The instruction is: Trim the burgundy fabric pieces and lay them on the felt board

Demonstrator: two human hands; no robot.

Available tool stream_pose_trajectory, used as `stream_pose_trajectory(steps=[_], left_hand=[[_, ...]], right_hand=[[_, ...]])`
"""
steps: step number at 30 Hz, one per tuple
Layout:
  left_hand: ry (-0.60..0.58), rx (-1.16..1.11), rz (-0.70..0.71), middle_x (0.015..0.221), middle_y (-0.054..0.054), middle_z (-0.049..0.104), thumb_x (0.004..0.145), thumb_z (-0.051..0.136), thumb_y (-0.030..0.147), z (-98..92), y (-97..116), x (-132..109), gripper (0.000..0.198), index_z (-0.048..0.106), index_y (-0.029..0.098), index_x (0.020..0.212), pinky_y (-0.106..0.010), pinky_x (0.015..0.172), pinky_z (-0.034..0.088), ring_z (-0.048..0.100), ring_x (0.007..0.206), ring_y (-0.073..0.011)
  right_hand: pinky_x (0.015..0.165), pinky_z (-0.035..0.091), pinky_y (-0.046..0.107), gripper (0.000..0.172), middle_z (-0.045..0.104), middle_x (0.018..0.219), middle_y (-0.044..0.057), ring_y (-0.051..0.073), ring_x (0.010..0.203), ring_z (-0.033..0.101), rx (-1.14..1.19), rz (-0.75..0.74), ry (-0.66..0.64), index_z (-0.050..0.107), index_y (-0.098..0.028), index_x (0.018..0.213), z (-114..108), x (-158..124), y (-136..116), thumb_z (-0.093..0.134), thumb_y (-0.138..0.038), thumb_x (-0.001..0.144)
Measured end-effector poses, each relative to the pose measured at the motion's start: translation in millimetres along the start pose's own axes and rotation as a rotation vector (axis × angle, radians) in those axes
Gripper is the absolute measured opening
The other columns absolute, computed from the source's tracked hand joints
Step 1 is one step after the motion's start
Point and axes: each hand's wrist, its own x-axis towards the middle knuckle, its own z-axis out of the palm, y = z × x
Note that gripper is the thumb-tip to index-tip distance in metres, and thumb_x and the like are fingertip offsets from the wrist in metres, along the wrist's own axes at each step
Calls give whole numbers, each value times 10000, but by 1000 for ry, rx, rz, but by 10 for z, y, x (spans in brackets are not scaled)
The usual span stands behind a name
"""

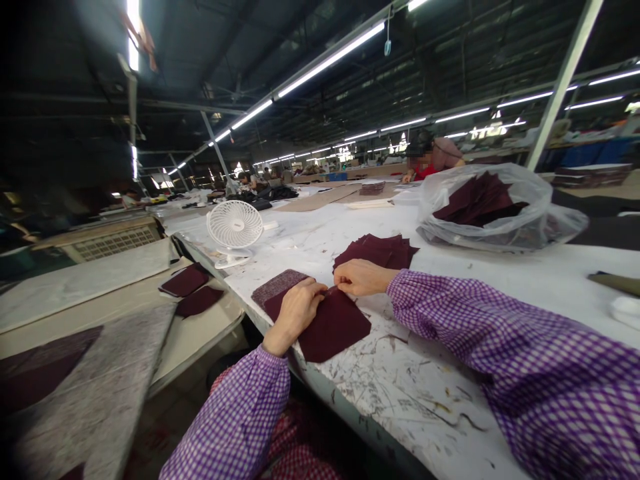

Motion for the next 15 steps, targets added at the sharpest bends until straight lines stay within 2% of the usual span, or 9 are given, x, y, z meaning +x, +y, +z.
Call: stream_pose_trajectory(steps=[3, 7, 15], left_hand=[[-2, -15, -26, 949, -49, 620, 850, 492, 149, -2, -4, 7, 241, 635, 195, 1038, -251, 789, 444, 572, 910, -174], [-37, -32, -7, 912, -37, 609, 865, 474, 164, 2, -16, 16, 232, 682, 224, 949, -238, 763, 437, 568, 884, -162], [-24, 64, 93, 902, -36, 580, 899, 408, 167, -4, 24, -30, 299, 691, 248, 952, -243, 740, 424, 525, 880, -167]], right_hand=[[650, 368, 246, 144, 589, 823, 48, 138, 698, 521, -31, -66, 40, 612, -157, 836, 40, -28, 23, 469, -172, 835], [627, 358, 244, 231, 556, 849, 53, 131, 697, 502, -125, -129, 72, 618, -159, 896, 71, -72, 34, 392, -201, 911], [567, 324, 264, 213, 556, 908, 53, 150, 746, 479, -527, -280, 16, 590, -159, 927, 90, -132, -11, 379, -125, 928]])
